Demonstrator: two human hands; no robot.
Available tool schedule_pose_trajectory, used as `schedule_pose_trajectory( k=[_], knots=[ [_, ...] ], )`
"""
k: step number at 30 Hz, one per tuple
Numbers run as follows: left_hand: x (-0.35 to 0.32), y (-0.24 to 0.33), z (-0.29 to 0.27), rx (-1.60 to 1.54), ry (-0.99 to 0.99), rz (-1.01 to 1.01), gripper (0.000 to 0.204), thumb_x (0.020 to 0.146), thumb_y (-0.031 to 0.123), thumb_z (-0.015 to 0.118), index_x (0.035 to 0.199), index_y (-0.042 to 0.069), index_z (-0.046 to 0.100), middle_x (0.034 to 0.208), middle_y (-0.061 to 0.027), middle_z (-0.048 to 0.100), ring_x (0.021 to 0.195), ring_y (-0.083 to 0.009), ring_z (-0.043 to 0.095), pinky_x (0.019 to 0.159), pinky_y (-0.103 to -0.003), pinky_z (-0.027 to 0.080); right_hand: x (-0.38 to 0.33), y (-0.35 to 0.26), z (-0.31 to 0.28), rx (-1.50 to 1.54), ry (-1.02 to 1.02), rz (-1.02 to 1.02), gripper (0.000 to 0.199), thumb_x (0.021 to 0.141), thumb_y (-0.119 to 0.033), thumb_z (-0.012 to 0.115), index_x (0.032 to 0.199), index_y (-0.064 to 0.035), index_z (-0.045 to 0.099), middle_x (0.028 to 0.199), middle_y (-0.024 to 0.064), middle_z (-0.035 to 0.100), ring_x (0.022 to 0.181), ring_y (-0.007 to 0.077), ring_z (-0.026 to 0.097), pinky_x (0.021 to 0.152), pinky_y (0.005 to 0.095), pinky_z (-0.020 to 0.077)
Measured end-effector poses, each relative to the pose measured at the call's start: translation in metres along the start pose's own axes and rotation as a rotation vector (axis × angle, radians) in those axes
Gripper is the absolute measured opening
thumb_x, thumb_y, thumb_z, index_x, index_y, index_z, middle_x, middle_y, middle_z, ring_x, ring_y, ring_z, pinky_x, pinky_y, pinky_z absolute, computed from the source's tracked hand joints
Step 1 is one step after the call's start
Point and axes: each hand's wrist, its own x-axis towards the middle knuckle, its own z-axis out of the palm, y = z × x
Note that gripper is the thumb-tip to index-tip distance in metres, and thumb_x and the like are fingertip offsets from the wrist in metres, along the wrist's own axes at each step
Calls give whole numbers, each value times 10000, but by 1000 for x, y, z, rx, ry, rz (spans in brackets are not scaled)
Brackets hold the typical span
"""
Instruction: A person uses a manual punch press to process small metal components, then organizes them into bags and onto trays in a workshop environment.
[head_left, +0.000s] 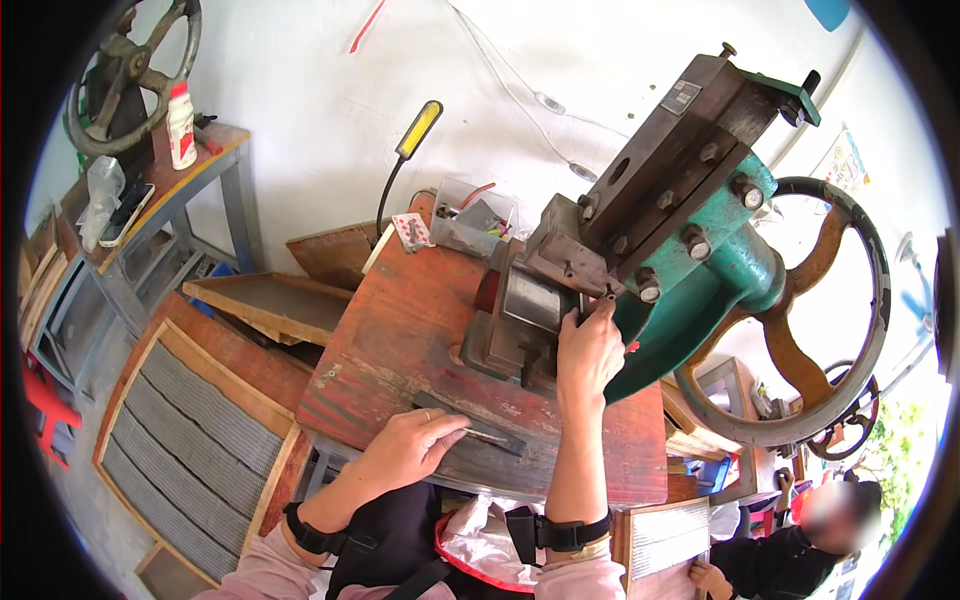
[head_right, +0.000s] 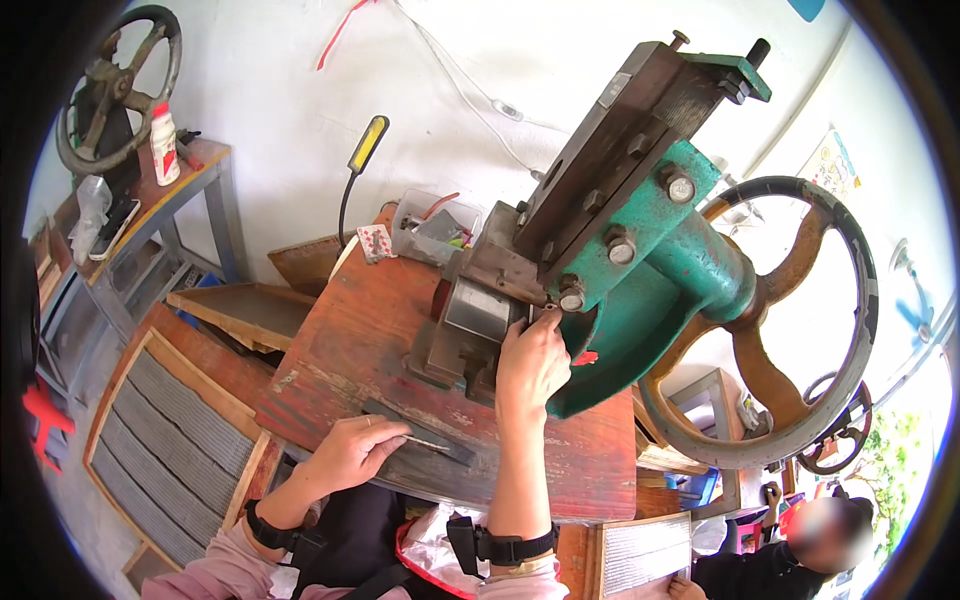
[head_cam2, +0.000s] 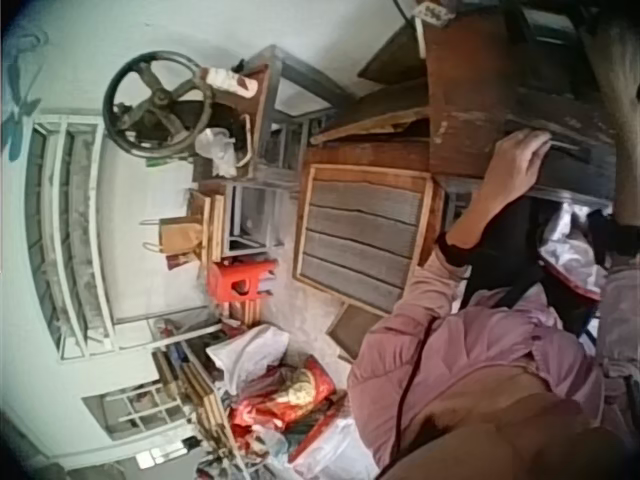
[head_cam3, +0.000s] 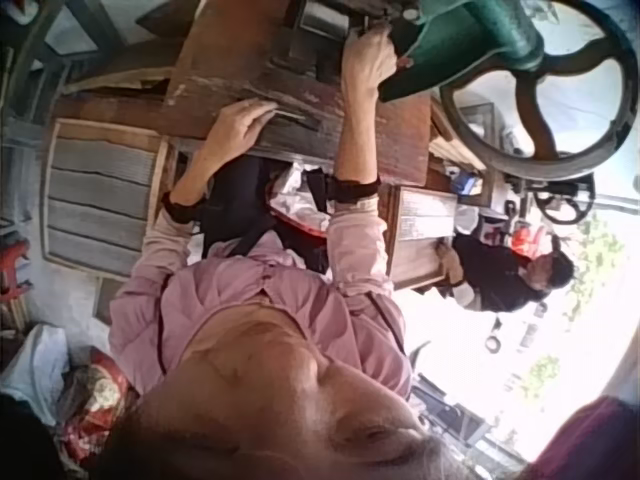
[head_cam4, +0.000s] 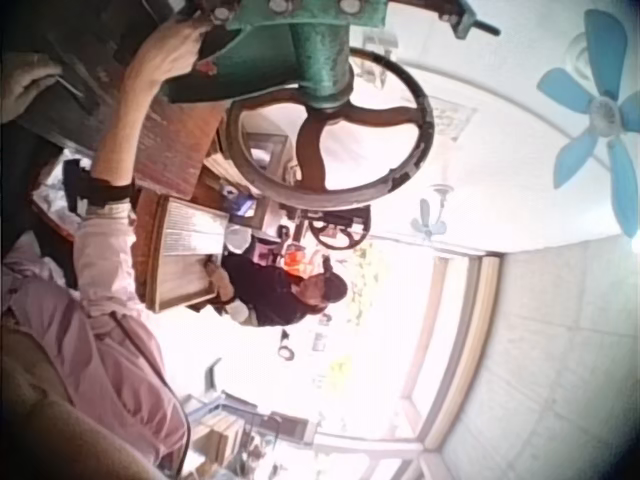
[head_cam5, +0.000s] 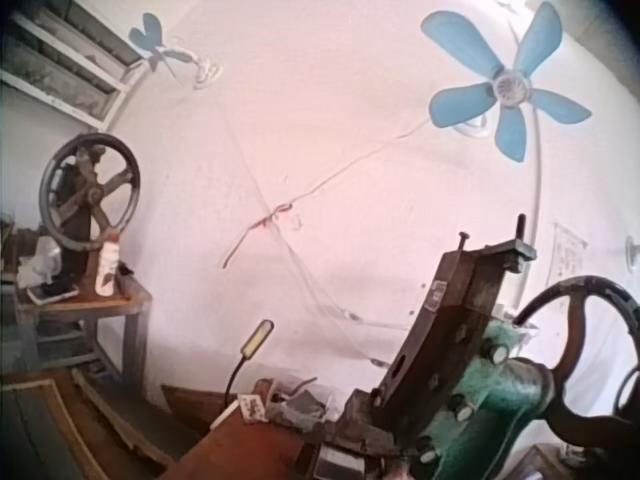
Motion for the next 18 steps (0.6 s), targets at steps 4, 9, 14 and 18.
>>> schedule_pose_trajectory(
  k=[4, 9, 14, 18],
  knots=[
    [-1, 0, 0, 5, -3, 3, 126, 781, 66, 579, 900, 23, 576, 746, -124, 588, 666, -292, 573, 577, -355, 460, -4, 1, -5, 26, -3, 24, 318, 758, -201, 605, 963, -5, 461, 723, 216, 601, 701, 373, 597, 599, 430, 473],
    [2, -2, 4, -14, 41, 10, 103, 782, 47, 580, 878, 10, 585, 750, -128, 597, 647, -279, 583, 575, -323, 460, -21, 12, -18, 283, 13, -106, 309, 775, -157, 610, 985, -1, 445, 634, 137, 569, 549, 328, 565, 501, 381, 451],
    [-2, -7, -11, -268, -42, -295, 133, 817, 54, 550, 928, -12, 580, 754, -126, 610, 640, -180, 602, 556, -283, 468, -90, 21, -50, 557, -134, -274, 183, 747, -82, 627, 886, 5, 546, 807, 140, 559, 741, 273, 529, 669, 355, 429],
    [0, -3, -10, -230, -98, -160, 178, 824, 118, 562, 963, 7, 575, 841, -153, 617, 737, -244, 616, 639, -305, 471, -127, 30, -49, 652, -405, -363, 391, 715, -76, 640, 1086, -16, 534, 1007, 190, 517, 944, 341, 502, 849, 387, 394]
  ],
)
